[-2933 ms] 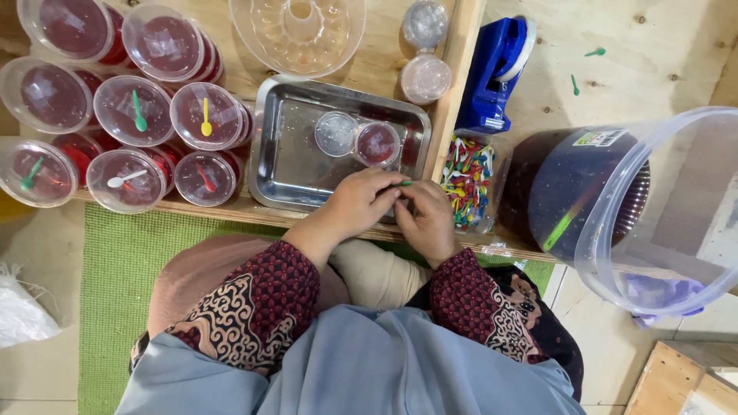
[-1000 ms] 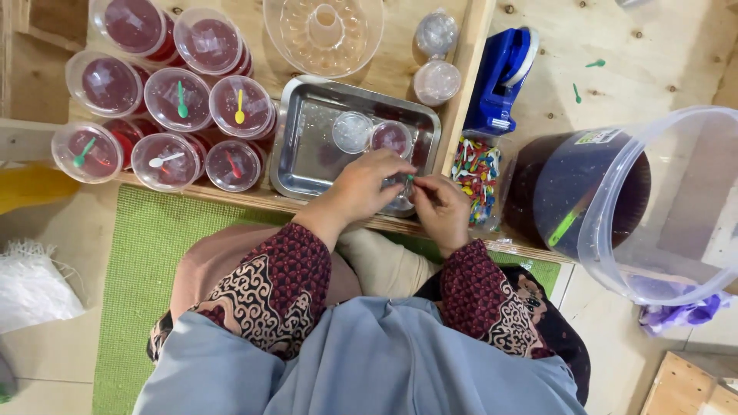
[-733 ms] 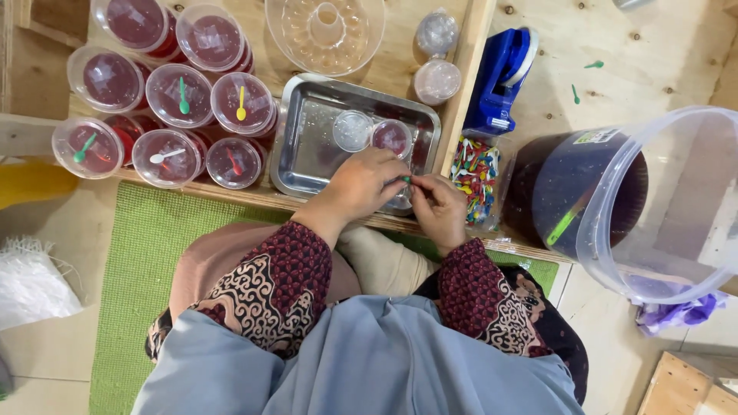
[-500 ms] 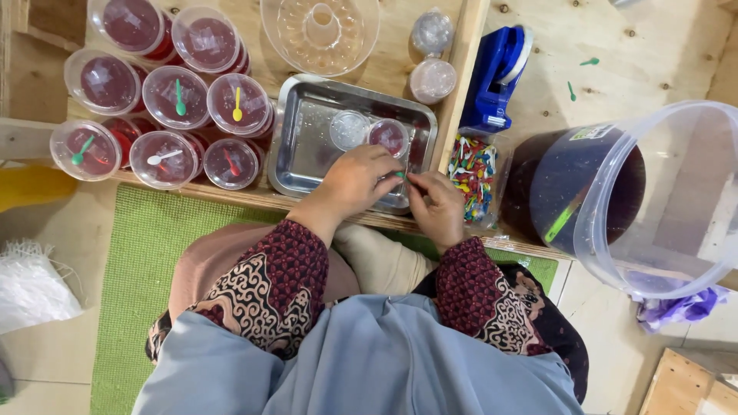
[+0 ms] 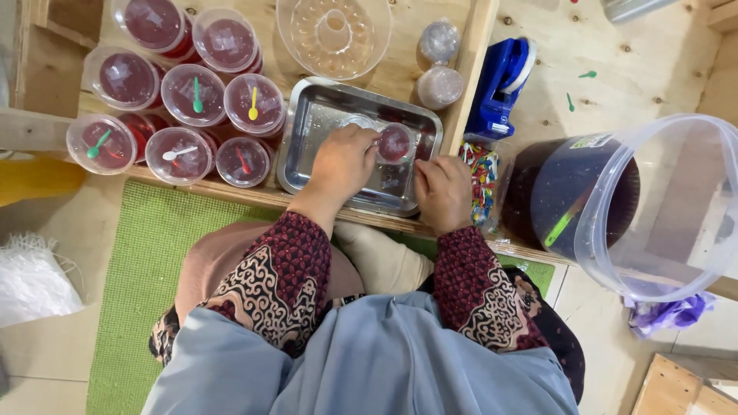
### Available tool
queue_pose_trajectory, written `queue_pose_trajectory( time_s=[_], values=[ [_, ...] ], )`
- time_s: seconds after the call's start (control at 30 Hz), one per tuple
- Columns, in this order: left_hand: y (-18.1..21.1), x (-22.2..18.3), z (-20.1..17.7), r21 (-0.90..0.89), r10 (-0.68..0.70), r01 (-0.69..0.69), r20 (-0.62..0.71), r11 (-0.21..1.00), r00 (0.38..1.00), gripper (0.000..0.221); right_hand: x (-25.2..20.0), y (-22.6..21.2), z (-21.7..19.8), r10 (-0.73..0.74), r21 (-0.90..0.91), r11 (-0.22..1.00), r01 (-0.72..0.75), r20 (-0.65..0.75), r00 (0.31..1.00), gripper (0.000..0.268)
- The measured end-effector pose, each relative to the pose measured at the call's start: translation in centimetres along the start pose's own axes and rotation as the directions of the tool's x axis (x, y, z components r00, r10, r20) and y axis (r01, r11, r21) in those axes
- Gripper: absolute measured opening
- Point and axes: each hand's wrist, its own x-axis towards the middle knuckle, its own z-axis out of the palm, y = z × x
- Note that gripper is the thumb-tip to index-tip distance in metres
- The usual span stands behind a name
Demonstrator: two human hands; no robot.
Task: The person prepares gelatin cups by placing clear plastic cups into a tray, filling them with a dark liquid from a bucket using a green ladle, and then moving the filled cups into different containers.
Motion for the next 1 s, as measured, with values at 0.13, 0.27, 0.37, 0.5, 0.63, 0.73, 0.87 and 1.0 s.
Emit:
queue_pose_trajectory(
  time_s=[0.13, 0.27, 0.37, 0.5, 0.63, 0.73, 0.87, 1.0],
  values=[
    [0.4, 0.0, -1.0, -0.009, -0.03, 0.03, -0.005, 1.0, 1.0, 0.02, -0.3, 2.1, 4.1, -0.088, -0.134, 0.987, 0.09, 0.017, 0.996, 0.007],
    [-0.2, 0.0, -1.7, -0.003, -0.069, 0.07, 0.015, 0.998, 0.997, 0.021, 0.7, 2.8, 6.1, -0.155, -0.266, 0.946, 0.183, 0.123, 0.98, 0.006],
    [-0.6, -0.1, -1.6, 0.027, -0.083, 0.083, 0.0, 0.996, 0.997, 0.021, 0.4, 2.7, 7.0, -0.17, -0.31, 0.926, 0.215, 0.166, 0.971, 0.009],
    [-0.6, 0.2, -1.5, 0.028, -0.086, 0.087, -0.009, 0.996, 0.996, 0.021, 0.5, 2.3, 6.8, -0.141, -0.308, 0.93, 0.2, 0.204, 0.969, 0.006],
    [-0.6, 0.4, -1.2, 0.005, -0.09, 0.09, 0.002, 0.996, 0.996, 0.022, 0.5, 1.5, 6.4, -0.107, -0.286, 0.943, 0.171, 0.227, 0.968, 0.006],
    [-0.6, 0.3, -1.5, 0.008, -0.081, 0.081, -0.014, 0.997, 0.997, 0.022, 0.2, 1.3, 6.3, -0.101, -0.282, 0.945, 0.163, 0.223, 0.97, 0.007],
    [-1.2, 0.3, -2.1, 0.029, -0.104, 0.105, -0.021, 0.994, 0.994, 0.022, -0.4, 1.6, 6.2, -0.084, -0.274, 0.951, 0.143, 0.216, 0.973, 0.008],
    [-1.3, 0.4, -2.8, -0.001, -0.104, 0.104, 0.015, 0.995, 0.994, 0.024, -0.9, 1.7, 5.6, -0.061, -0.255, 0.96, 0.113, 0.204, 0.977, 0.009]
  ],
)
